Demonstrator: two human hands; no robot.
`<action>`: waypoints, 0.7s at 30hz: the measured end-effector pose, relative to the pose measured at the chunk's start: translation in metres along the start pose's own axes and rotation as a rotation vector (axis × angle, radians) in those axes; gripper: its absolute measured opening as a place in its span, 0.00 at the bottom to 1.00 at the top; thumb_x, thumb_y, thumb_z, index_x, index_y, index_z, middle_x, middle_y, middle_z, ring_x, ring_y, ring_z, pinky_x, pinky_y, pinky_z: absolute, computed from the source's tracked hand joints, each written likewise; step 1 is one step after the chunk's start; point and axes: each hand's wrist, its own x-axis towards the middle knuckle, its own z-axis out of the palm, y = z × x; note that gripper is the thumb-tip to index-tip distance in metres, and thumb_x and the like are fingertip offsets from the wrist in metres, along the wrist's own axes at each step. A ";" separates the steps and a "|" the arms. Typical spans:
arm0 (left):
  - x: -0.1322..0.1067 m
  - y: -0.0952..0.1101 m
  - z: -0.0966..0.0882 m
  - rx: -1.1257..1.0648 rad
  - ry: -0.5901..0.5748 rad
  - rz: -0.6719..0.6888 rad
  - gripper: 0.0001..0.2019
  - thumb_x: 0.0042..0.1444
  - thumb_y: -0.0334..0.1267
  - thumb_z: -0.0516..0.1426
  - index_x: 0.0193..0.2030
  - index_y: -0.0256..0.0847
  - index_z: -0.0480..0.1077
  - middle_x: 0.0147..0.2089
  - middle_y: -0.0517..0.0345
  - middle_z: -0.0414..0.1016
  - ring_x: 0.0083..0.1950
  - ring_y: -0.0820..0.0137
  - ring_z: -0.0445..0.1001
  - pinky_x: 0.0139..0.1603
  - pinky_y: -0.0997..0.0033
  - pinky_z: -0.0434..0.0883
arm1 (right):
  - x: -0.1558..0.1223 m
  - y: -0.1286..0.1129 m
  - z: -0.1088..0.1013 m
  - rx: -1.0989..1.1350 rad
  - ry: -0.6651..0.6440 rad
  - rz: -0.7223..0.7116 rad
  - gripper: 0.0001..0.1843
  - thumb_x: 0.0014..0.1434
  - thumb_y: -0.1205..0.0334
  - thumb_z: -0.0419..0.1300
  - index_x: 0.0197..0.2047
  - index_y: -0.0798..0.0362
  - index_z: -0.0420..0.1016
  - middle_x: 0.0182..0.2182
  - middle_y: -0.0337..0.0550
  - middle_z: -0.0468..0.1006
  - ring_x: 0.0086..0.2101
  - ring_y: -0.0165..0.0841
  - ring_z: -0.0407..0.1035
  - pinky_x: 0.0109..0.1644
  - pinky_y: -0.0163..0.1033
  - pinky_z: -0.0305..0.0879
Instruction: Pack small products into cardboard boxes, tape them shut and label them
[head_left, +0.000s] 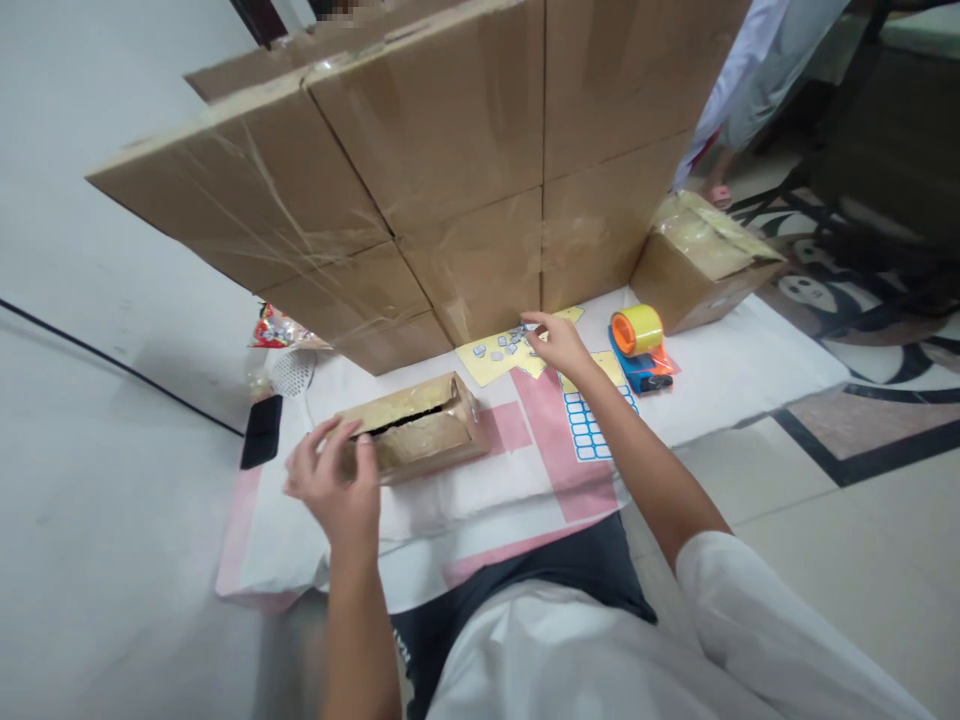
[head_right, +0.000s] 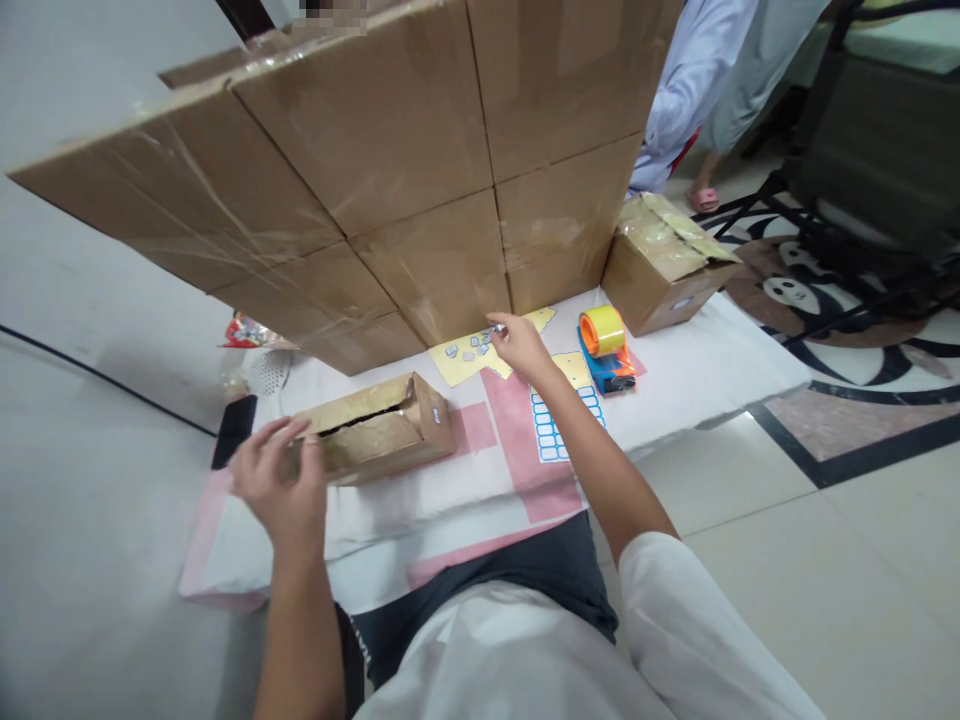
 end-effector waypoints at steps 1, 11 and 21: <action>0.001 -0.011 -0.002 0.025 0.039 -0.056 0.09 0.63 0.43 0.59 0.47 0.45 0.78 0.58 0.46 0.76 0.63 0.52 0.71 0.67 0.45 0.60 | -0.011 0.002 -0.001 -0.029 -0.012 -0.016 0.25 0.64 0.66 0.57 0.63 0.50 0.75 0.56 0.45 0.81 0.48 0.39 0.76 0.56 0.43 0.71; -0.016 -0.062 0.002 -0.019 0.044 -0.285 0.15 0.62 0.46 0.59 0.50 0.41 0.77 0.56 0.44 0.75 0.62 0.52 0.71 0.69 0.45 0.63 | -0.033 0.025 0.009 -0.337 -0.132 -0.021 0.21 0.65 0.72 0.51 0.45 0.52 0.86 0.50 0.55 0.82 0.51 0.50 0.65 0.53 0.52 0.63; -0.025 -0.074 0.013 -0.183 -0.007 -0.387 0.17 0.61 0.48 0.58 0.49 0.39 0.77 0.51 0.48 0.78 0.56 0.57 0.74 0.64 0.53 0.68 | -0.018 0.006 0.018 -0.290 -0.021 -0.026 0.19 0.68 0.68 0.49 0.50 0.58 0.80 0.51 0.62 0.74 0.53 0.52 0.63 0.57 0.56 0.63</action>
